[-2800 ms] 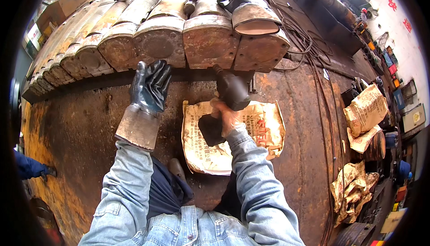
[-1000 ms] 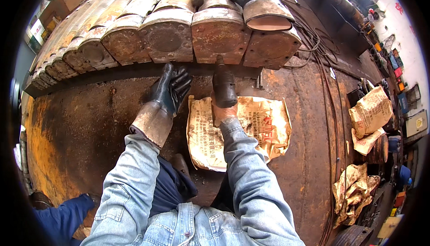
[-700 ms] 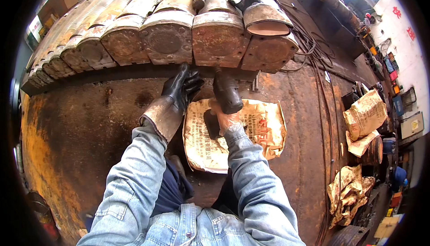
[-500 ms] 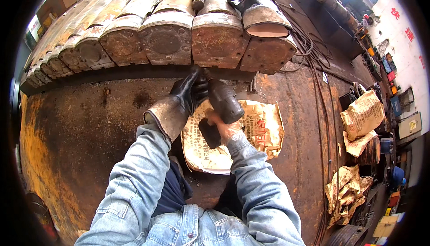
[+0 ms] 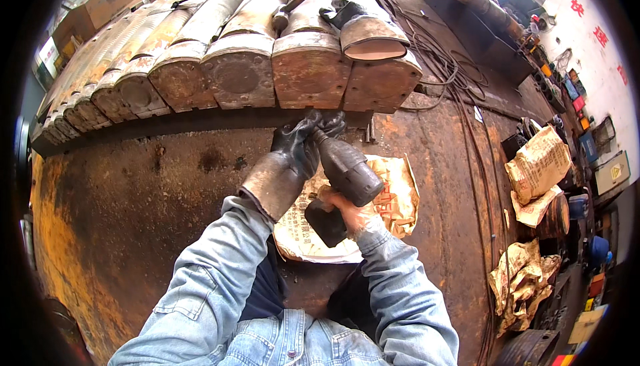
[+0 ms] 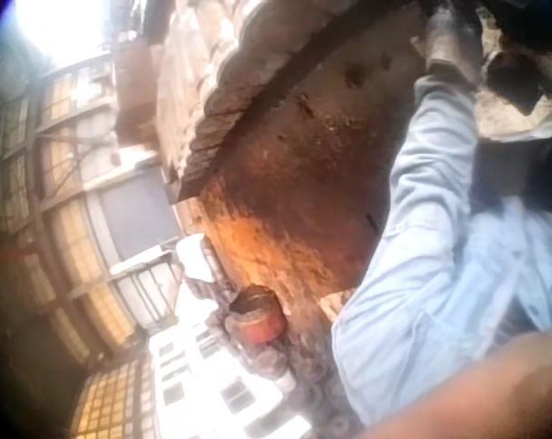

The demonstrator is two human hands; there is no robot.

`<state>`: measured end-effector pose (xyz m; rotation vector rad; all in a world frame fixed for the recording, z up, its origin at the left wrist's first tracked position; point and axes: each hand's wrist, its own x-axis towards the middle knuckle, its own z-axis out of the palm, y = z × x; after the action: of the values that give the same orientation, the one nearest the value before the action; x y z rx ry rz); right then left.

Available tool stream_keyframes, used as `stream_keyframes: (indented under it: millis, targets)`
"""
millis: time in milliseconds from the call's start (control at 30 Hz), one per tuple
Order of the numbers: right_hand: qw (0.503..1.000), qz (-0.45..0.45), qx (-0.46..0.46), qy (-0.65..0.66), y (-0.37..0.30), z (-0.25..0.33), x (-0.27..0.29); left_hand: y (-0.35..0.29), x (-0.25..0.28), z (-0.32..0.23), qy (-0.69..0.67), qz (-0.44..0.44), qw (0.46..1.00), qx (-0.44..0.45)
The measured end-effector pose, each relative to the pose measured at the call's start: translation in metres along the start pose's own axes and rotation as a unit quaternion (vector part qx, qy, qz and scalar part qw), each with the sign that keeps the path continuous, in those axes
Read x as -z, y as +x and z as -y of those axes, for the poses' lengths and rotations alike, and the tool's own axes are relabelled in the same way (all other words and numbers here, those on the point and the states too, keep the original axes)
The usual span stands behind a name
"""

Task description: The person uses a handheld power drill to create holes in a row of cylindrical metal components. They hold the drill with both hands and systematically move from one component to the next, drilling into the flat end of each cylinder.

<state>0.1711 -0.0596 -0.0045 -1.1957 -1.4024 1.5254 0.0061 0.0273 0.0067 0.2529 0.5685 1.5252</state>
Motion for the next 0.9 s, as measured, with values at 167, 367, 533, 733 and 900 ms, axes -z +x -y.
stream_keyframes:
  millis: [167,367,533,733,900]
  targets:
    - [0.998,0.003,0.003,0.062,0.002,-0.007,0.014,0.000,-0.009,0.011,0.034,-0.029,0.998,-0.041]
    - [0.996,0.016,-0.009,0.092,0.004,-0.013,0.018,0.001,-0.013,0.004,-0.125,0.016,0.986,0.111]
    - [0.998,0.026,-0.015,0.054,0.006,-0.011,0.018,0.017,0.013,0.006,0.048,-0.010,0.998,-0.037]
    - [0.991,0.048,-0.016,0.123,0.007,-0.012,0.021,-0.001,-0.002,0.003,-0.088,-0.001,0.992,0.088]
    - [0.993,0.044,-0.006,0.113,0.017,-0.023,0.018,0.012,0.011,-0.007,0.252,-0.095,0.948,-0.169]
